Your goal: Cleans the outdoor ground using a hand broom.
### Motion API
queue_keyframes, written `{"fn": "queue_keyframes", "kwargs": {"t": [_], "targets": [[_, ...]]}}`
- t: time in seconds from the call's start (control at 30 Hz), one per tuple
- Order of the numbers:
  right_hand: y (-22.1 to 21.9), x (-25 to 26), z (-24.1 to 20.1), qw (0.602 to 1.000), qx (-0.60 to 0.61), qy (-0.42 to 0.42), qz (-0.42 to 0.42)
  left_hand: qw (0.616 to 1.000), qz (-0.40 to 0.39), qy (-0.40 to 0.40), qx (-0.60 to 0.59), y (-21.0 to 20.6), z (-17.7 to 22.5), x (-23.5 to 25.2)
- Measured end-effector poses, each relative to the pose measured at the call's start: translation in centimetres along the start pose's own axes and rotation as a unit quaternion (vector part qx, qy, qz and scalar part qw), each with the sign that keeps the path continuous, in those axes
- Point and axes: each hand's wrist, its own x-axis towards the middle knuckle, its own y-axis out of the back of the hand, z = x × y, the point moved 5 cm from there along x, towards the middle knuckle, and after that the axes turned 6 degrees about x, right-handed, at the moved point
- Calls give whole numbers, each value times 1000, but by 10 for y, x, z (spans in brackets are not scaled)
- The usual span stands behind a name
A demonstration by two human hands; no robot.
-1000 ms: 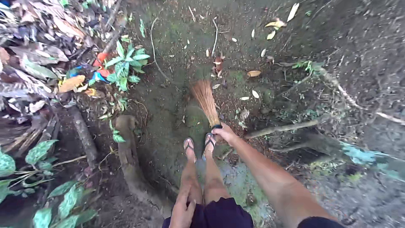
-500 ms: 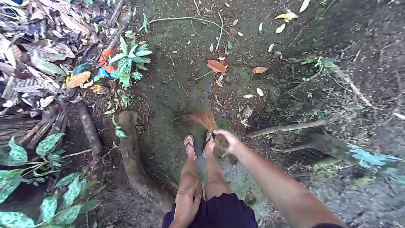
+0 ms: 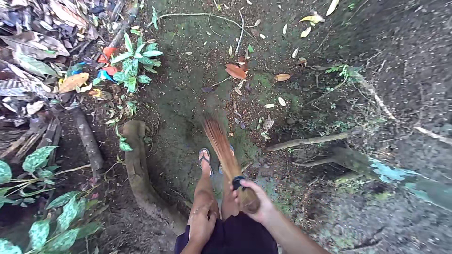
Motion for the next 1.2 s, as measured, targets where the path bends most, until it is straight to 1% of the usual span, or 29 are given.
{"fn": "queue_keyframes", "kwargs": {"t": [0.03,0.07,0.13,0.2,0.27,0.33,0.37,0.4,0.47,0.53,0.57,0.6,0.63,0.67,0.73,0.77,0.8,0.83,0.87,0.9,0.93,0.97,1.03,1.07,1.13,1.2], "targets": [[8,-7,-22,1000,26,13,6,1000,3,1,6,1,0,0],[22,-10,-50,998,39,37,35,1000,6,0,9,2,-1,1],[51,-5,-117,986,25,110,124,1000,4,7,16,1,-3,-1],[57,16,-181,959,-63,192,198,1000,1,8,18,6,-1,2],[53,44,-219,918,-198,250,237,1000,4,8,24,7,1,1],[59,67,-229,892,-293,258,229,999,0,8,32,7,3,3],[64,69,-220,889,-320,247,215,999,-3,9,37,7,4,3],[68,64,-202,896,-325,230,198,999,-5,11,44,9,5,3],[68,39,-156,932,-273,187,145,998,-9,13,60,13,11,5],[60,7,-111,973,-161,131,97,997,-19,11,80,19,23,6],[56,-4,-98,986,-100,108,78,996,-17,-1,89,21,30,7],[53,-9,-97,992,-56,91,60,995,-14,-20,96,23,37,8],[50,-7,-109,994,-37,83,53,994,-11,-40,102,25,44,10],[48,2,-130,993,-44,85,66,992,-7,-62,110,27,51,11],[46,31,-187,977,-121,122,128,987,-1,-100,125,31,60,14],[46,48,-218,957,-186,155,160,984,-3,-113,134,32,63,17],[48,63,-243,928,-258,189,189,982,-11,-122,146,33,65,21],[51,77,-258,896,-329,216,208,978,-20,-128,165,33,64,26],[56,88,-263,870,-375,235,216,973,-29,-135,185,33,62,31],[63,93,-257,858,-393,247,218,967,-41,-144,205,30,57,36],[70,91,-242,862,-384,254,211,961,-50,-153,223,26,53,41],[74,81,-222,878,-350,261,198,956,-59,-158,241,22,49,48],[73,37,-172,922,-225,283,138,949,-90,-142,268,13,44,61],[68,10,-144,938,-155,291,108,946,-107,-124,278,10,42,68],[54,-38,-87,953,-12,293,72,938,-141,-91,303,10,43,76],[40,-58,-50,952,137,269,45,932,-158,-68,319,13,47,81]]}}
